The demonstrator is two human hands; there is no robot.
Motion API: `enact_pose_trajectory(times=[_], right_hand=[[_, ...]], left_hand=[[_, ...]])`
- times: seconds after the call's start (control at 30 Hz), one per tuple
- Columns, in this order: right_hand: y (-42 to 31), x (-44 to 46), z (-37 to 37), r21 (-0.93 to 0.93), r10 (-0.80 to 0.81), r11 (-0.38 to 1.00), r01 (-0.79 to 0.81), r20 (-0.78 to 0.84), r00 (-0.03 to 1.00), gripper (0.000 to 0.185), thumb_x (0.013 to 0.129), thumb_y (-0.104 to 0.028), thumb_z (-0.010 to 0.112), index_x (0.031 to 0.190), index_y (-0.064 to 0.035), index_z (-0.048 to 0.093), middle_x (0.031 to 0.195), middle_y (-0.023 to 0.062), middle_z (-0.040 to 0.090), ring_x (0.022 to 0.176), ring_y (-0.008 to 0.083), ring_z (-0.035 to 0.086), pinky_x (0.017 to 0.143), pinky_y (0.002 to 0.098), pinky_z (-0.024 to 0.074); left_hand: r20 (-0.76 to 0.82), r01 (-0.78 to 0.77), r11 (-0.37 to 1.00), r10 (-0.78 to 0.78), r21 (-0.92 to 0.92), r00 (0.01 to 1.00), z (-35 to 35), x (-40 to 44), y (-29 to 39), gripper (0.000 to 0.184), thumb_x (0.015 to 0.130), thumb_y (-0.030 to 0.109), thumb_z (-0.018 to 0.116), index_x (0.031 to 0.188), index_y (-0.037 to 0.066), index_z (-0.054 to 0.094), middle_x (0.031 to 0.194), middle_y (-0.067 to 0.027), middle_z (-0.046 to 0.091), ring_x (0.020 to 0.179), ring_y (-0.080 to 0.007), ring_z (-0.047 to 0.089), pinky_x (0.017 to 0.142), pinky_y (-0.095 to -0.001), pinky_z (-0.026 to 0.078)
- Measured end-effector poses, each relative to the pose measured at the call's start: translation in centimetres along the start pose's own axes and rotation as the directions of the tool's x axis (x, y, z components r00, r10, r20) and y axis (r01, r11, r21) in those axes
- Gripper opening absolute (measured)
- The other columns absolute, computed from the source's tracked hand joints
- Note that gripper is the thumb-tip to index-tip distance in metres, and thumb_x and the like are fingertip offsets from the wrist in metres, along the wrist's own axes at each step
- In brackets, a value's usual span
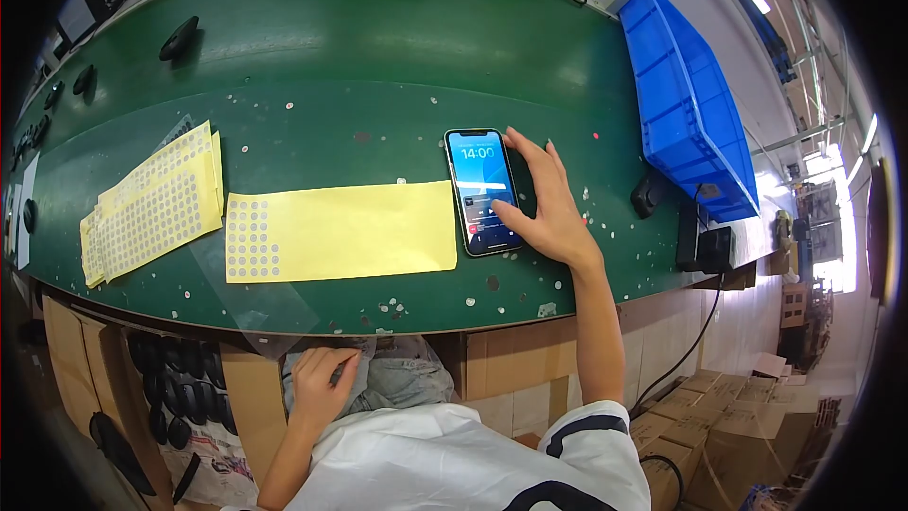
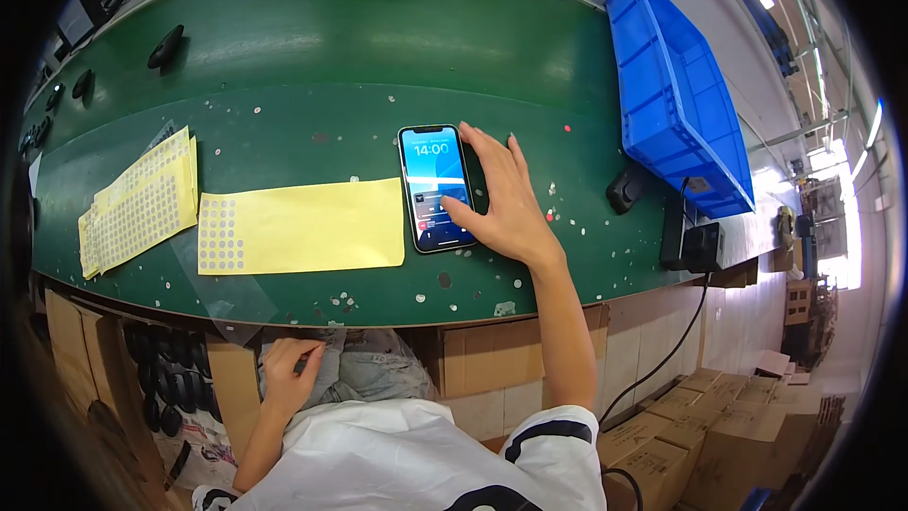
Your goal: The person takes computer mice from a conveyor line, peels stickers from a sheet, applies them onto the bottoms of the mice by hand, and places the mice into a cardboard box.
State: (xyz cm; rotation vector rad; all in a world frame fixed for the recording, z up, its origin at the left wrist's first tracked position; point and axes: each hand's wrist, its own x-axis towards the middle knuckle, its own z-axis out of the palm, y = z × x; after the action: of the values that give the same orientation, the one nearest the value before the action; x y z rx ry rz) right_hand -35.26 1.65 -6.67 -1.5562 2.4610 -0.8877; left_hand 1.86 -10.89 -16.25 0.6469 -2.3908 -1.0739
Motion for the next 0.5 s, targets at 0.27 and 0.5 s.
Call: enact_pose_trajectory(times=[0.27,0.5], right_hand=[[-0.46,0.09,0.33,-0.058,0.021,0.998,-0.022,-0.028,0.999,0.080,0.087,-0.039,0.067,0.154,-0.0046,0.042,0.150,0.0156,0.054,0.139,0.0292,0.049,0.129,0.0509,0.0140],[0.11,0.08,0.08,0.055,0.032,0.998,-0.031,-0.017,0.999,0.079,0.085,-0.034,0.066,0.155,-0.0049,0.041,0.149,0.0158,0.054,0.140,0.0294,0.048,0.129,0.0521,0.0124]], left_hand=[[-0.003,-0.005,1.000,0.005,-0.003,1.000,-0.08,-0.03,-0.02,0.011,0.082,0.002,0.076,0.091,0.007,0.075,0.080,-0.0034,0.069,0.067,-0.0230,0.056,0.064,-0.0321,0.047],[-0.002,0.004,1.000,-0.004,-0.004,1.000,-0.05,0.02,0.06,0.011,0.082,0.002,0.076,0.091,0.007,0.076,0.081,-0.0032,0.069,0.067,-0.0229,0.057,0.065,-0.0320,0.047]])
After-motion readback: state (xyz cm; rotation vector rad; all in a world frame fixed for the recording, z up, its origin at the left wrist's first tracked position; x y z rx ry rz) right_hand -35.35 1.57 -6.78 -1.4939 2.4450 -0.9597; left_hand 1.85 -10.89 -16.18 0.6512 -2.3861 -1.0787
